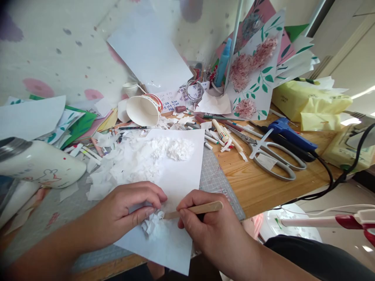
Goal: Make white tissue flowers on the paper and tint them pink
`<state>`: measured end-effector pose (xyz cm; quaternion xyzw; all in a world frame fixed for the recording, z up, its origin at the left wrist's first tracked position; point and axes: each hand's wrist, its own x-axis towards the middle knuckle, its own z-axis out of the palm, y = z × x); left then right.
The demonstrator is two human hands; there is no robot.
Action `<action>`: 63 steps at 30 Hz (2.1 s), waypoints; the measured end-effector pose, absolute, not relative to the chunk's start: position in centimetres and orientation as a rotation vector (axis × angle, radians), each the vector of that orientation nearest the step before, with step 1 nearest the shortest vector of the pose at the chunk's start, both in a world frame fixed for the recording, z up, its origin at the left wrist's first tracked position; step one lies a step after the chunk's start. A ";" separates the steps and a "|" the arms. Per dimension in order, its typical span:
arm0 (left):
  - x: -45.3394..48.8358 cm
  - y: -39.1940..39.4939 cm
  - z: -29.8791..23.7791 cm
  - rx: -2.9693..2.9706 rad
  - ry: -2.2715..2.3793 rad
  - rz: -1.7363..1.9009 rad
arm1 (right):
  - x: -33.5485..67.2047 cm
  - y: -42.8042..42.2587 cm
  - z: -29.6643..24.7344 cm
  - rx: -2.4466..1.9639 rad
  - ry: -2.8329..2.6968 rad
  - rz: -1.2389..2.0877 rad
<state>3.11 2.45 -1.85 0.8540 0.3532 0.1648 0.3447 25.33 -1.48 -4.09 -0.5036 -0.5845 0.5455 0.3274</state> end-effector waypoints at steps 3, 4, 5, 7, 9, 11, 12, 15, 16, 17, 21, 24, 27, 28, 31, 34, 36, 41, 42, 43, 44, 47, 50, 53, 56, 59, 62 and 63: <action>2.9 2.6 -2.0 2.210 0.896 0.441 | 25.4 -1.3 -3.8 -1.332 -1.428 1.514; 2.8 2.6 -2.0 2.206 0.886 0.447 | 25.6 -1.3 -3.7 -1.322 -1.350 1.564; 2.7 2.7 -1.9 2.202 0.883 0.458 | 25.8 -1.2 -3.6 -1.305 -1.249 1.603; 2.3 2.9 -1.6 2.195 0.908 0.476 | 26.4 -1.0 -3.6 -1.256 -1.049 1.628; 1.8 3.1 -1.0 2.188 0.954 0.466 | 27.1 -0.9 -3.5 -1.216 -0.945 1.589; 1.4 3.2 -0.4 2.192 0.977 0.373 | 27.5 -1.0 -3.5 -1.196 -0.964 1.562; 1.3 3.1 -0.2 2.200 0.975 0.315 | 27.6 -1.2 -3.5 -1.188 -0.983 1.557; 1.5 2.7 0.0 2.223 0.935 0.196 | 27.5 -1.9 -3.6 -1.190 -1.067 1.559; 1.7 2.5 -0.2 2.226 0.925 0.183 | 27.3 -2.1 -3.7 -1.197 -1.103 1.563; 2.0 2.4 -0.3 2.227 0.922 0.177 | 27.1 -2.3 -3.8 -1.206 -1.139 1.566; 2.4 2.2 -1.1 2.255 0.948 0.181 | 26.9 -2.2 -4.3 -1.226 -1.232 1.506; 2.1 2.3 -1.2 2.224 0.985 0.243 | 27.5 -1.2 -4.4 -1.203 -1.267 1.341; 1.7 2.1 -1.1 2.190 1.039 0.297 | 28.8 0.0 -3.6 -1.176 -1.386 1.099; 1.8 1.9 -1.1 2.192 1.038 0.310 | 29.2 0.3 -3.1 -1.170 -1.448 1.019; 2.6 1.0 -1.6 2.240 0.968 0.313 | 30.1 0.8 -1.4 -1.172 -1.693 0.787; 3.5 0.2 -2.3 2.380 0.910 0.262 | 30.1 1.1 -0.2 -1.165 -1.985 0.579; 3.9 0.0 -2.6 2.457 0.897 0.259 | 29.8 1.5 -0.1 -1.166 -2.179 0.478; 3.8 0.5 -3.0 2.526 0.919 0.304 | 29.9 3.0 -1.3 -1.293 -2.499 0.296; 3.7 0.7 -2.9 2.514 0.916 0.317 | 30.0 3.2 -1.5 -1.313 -2.536 0.277; 3.5 0.9 -2.8 2.491 0.905 0.327 | 30.0 3.3 -1.6 -1.330 -2.563 0.261; 3.3 1.1 -2.7 2.459 0.889 0.338 | 30.0 3.3 -1.6 -1.342 -2.579 0.247; 2.6 1.8 -2.3 2.365 0.840 0.372 | 29.1 2.5 -1.0 -1.304 -2.603 0.250; 2.1 2.4 -2.2 2.363 0.828 0.384 | 27.0 0.9 -0.1 -1.123 -2.684 0.379; 1.9 2.7 -2.3 2.383 0.857 0.370 | 25.3 -0.6 0.3 -0.967 -2.785 0.480; 1.8 2.8 -2.5 2.377 0.916 0.397 | 24.9 -0.9 -0.1 -0.965 -2.800 0.448; 1.5 3.0 -2.3 2.361 0.952 0.417 | 25.8 -0.6 -0.5 -1.009 -2.710 0.449; 1.2 2.9 -1.7 2.346 0.935 0.415 | 27.1 -0.3 -0.5 -1.011 -2.626 0.493; 1.3 2.7 -1.5 2.342 0.923 0.413 | 27.6 -0.3 -0.4 -1.015 -2.601 0.500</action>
